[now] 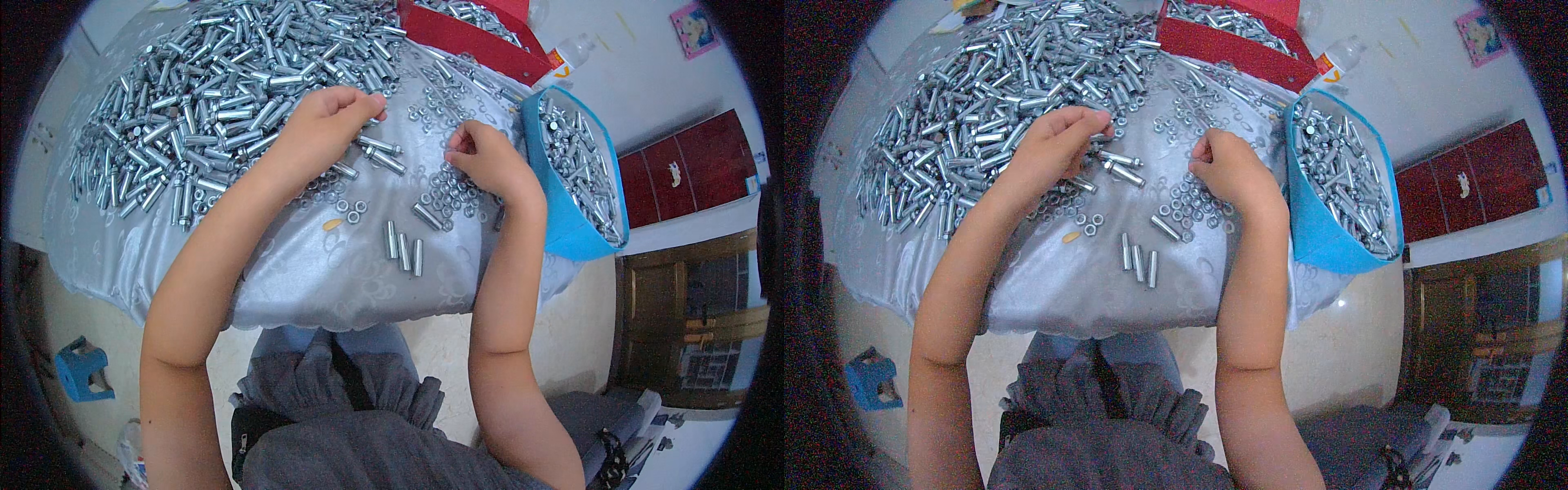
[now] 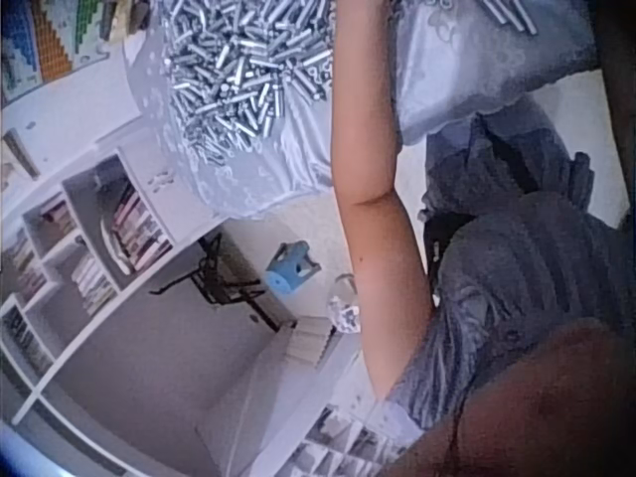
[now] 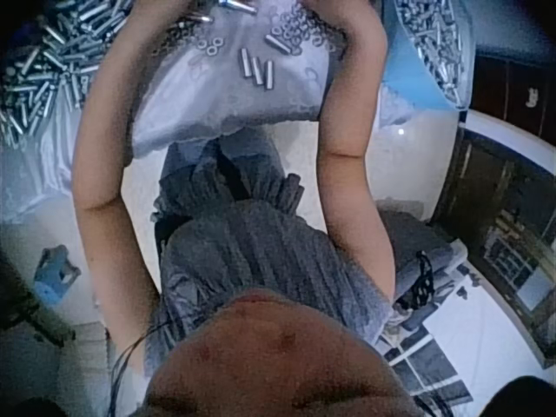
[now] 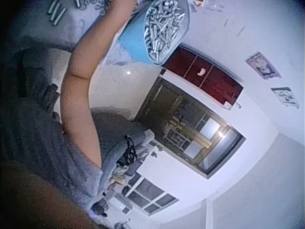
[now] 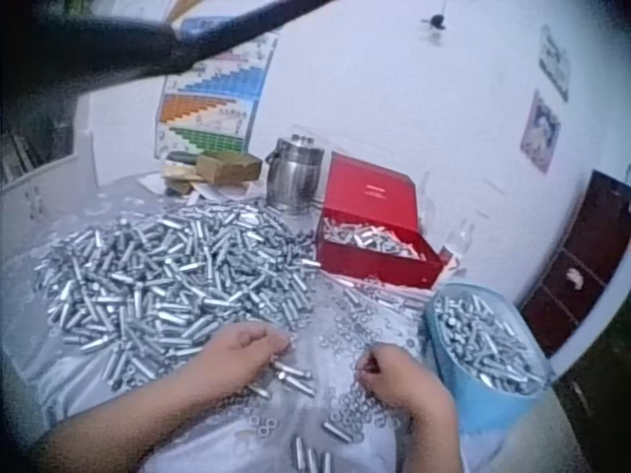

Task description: The person sits at a table covered with a white cloth, sorting through a large pile of metal bolts and washers. They pick up individual bolts and washers, screw the washers onto the bolts by hand, and place the assembled units into a blue plastic bin on the right side of the table.

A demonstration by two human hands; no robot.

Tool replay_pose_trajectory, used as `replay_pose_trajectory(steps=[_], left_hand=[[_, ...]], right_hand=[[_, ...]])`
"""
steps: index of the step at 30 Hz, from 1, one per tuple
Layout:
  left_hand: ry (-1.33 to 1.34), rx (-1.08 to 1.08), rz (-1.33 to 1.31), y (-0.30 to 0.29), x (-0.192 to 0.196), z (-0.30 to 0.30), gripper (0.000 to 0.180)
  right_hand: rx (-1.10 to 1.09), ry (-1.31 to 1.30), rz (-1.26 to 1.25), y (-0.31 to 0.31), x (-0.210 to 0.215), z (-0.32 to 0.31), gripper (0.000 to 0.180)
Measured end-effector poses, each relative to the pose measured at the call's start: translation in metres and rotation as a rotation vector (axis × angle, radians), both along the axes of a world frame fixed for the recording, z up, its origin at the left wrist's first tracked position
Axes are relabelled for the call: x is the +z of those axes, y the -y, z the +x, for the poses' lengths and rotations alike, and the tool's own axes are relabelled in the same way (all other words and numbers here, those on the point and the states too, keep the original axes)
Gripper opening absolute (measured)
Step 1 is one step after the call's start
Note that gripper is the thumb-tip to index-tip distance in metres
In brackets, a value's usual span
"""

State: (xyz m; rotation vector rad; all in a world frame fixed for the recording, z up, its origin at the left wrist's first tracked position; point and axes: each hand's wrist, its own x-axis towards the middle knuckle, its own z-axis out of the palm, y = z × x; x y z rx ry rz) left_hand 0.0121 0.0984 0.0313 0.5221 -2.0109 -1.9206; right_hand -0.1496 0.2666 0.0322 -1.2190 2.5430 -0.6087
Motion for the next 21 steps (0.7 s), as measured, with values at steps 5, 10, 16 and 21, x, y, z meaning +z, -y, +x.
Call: replay_pose_trajectory(steps=[5,10,16,21], left_hand=[[-0.012,-0.001,-0.035,0.001,-0.003,-0.002,0.032],[-0.04,-0.019,-0.065,0.003,-0.005,-0.001,0.033],[-0.079,0.021,-0.027,0.002,0.0,0.0,0.031],[-0.076,0.009,-0.039,0.004,-0.001,0.0,0.03]], right_hand=[[0.049,0.089,-0.16,0.006,-0.002,0.001,0.015],[0.162,0.517,-0.54,0.022,0.008,0.017,0.016],[0.374,0.917,-0.701,0.024,0.019,0.031,0.018],[0.378,0.933,-0.674,0.025,0.02,0.033,0.016]])
